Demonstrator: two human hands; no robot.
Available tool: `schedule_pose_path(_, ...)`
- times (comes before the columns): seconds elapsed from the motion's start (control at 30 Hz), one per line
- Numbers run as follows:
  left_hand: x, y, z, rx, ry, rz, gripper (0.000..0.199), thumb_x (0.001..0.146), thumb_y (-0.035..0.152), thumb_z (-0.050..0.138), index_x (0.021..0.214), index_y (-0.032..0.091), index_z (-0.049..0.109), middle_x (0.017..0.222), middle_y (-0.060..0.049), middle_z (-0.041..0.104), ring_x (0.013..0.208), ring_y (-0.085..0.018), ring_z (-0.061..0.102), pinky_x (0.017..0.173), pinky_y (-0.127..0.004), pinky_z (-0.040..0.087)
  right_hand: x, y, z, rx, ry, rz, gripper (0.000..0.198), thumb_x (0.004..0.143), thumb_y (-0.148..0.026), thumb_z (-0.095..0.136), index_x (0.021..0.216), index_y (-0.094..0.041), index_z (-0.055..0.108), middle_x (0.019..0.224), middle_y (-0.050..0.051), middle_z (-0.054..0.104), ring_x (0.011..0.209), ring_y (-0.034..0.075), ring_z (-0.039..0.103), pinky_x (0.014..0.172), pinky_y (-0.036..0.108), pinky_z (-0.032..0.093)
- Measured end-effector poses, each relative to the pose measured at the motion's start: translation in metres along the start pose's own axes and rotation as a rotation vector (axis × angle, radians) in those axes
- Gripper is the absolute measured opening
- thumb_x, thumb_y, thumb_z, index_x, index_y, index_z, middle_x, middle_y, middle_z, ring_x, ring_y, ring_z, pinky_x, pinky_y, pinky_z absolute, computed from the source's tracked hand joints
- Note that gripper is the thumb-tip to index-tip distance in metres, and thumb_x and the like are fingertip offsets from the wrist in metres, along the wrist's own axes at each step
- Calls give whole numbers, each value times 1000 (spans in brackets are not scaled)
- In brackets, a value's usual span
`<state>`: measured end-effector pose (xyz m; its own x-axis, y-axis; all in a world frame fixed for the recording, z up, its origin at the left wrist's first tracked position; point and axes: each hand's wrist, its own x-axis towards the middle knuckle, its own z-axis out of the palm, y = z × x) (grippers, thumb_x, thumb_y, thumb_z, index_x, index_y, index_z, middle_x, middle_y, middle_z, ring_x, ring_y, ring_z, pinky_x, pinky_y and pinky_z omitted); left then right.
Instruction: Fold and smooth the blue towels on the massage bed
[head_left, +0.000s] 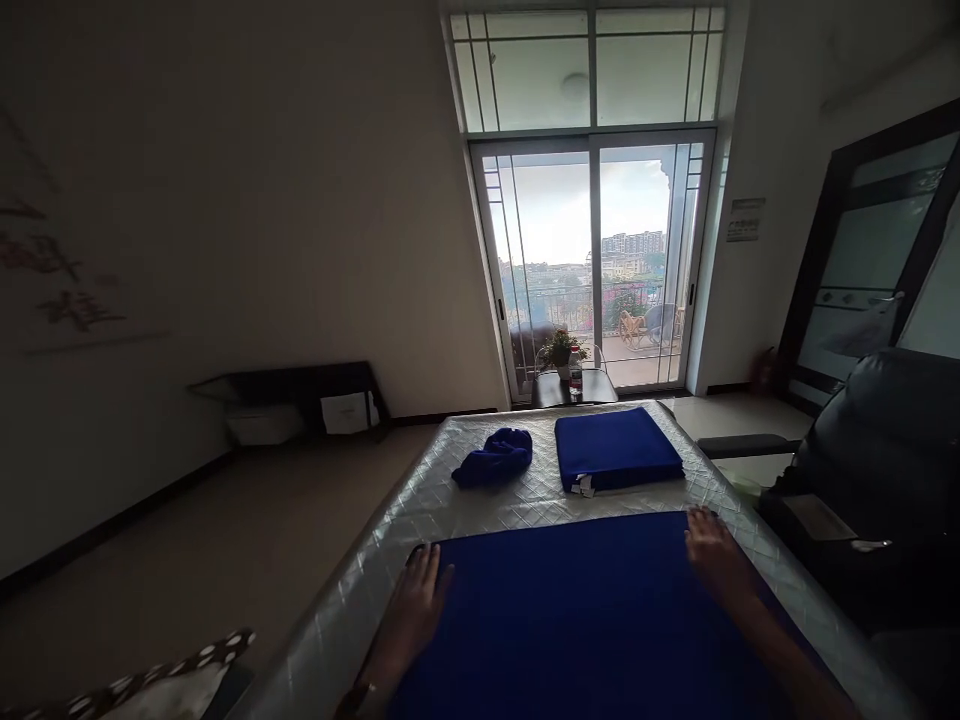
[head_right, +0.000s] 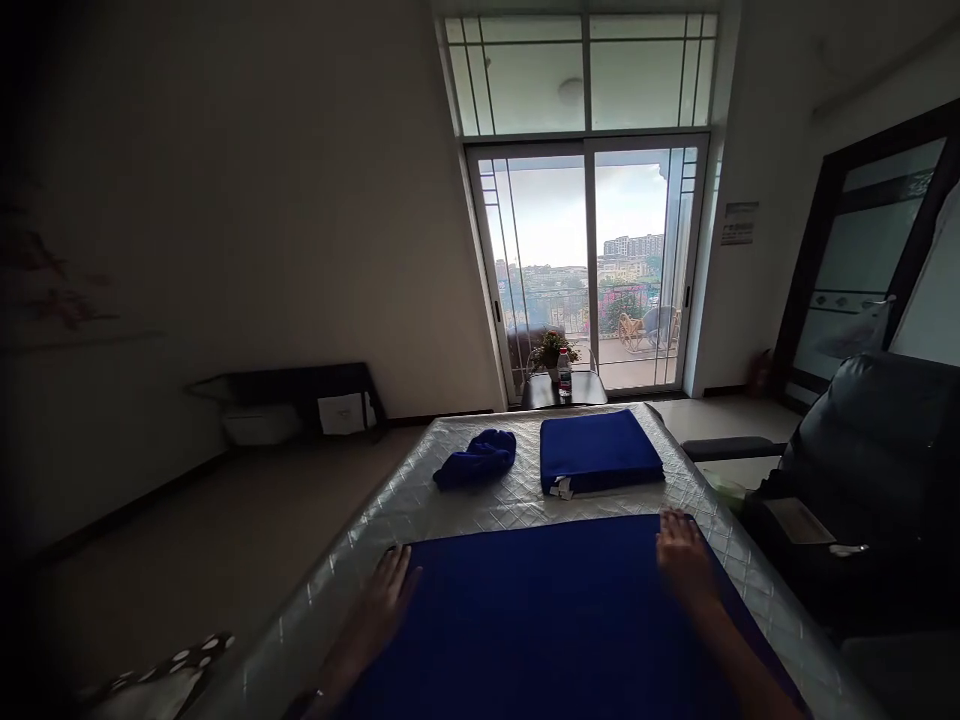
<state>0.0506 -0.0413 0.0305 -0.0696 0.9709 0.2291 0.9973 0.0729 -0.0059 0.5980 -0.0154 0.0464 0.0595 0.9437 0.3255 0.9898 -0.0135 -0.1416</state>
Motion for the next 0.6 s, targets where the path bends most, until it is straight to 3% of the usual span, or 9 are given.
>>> schedule_pose_path(0.1,-19,81,-12,-109,-62,260,66,110,53,20,162,16,37,172,-9,30,160,-26,25,130,-45,23,-26,-80,-2,113,-106,-196,63,104,-31,23,159,-8,41,168,14,35,160,25,22,131,44,16)
schedule_pose_path(0.2,-38,152,-21,-240,-136,459,67,110,57,21,164,19,32,172,-8,29,159,-25,25,130,-48,27,-56,-151,-2,224,-249,-312,66,107,-45,22,163,-13,32,171,9,26,160,24,20,131,44,17)
schedule_pose_path(0.3,-49,182,-25,-297,-162,528,67,110,56,22,164,18,30,171,-11,31,159,-26,26,128,-52,31,-74,-182,-4,256,-369,-336,70,107,-52,18,164,-13,29,171,9,22,160,25,19,131,47,16)
schedule_pose_path(0.37,-54,174,-24,-292,-151,513,66,110,56,23,164,19,30,170,-10,33,158,-26,28,128,-52,32,-78,-178,-7,258,-386,-327,71,107,-53,17,164,-12,28,171,9,21,160,25,18,132,47,15)
schedule_pose_path(0.43,-59,147,-20,-262,-138,451,66,110,57,26,164,20,31,170,-9,34,158,-26,29,128,-52,33,-79,-157,-9,245,-390,-296,71,107,-53,17,164,-13,27,172,8,21,161,24,17,132,47,15)
schedule_pose_path(0.5,-69,104,-12,-217,-125,344,66,109,58,28,163,21,33,169,-9,34,157,-27,30,127,-52,33,-81,-120,-9,215,-385,-244,71,106,-54,19,164,-15,29,172,7,22,160,24,18,131,47,17)
schedule_pose_path(0.6,-93,22,6,-137,-82,158,64,106,54,33,161,21,37,167,-9,39,154,-28,37,124,-53,37,-87,-43,-2,146,-294,-146,71,104,-54,22,162,-16,35,171,8,29,159,25,24,130,49,22)
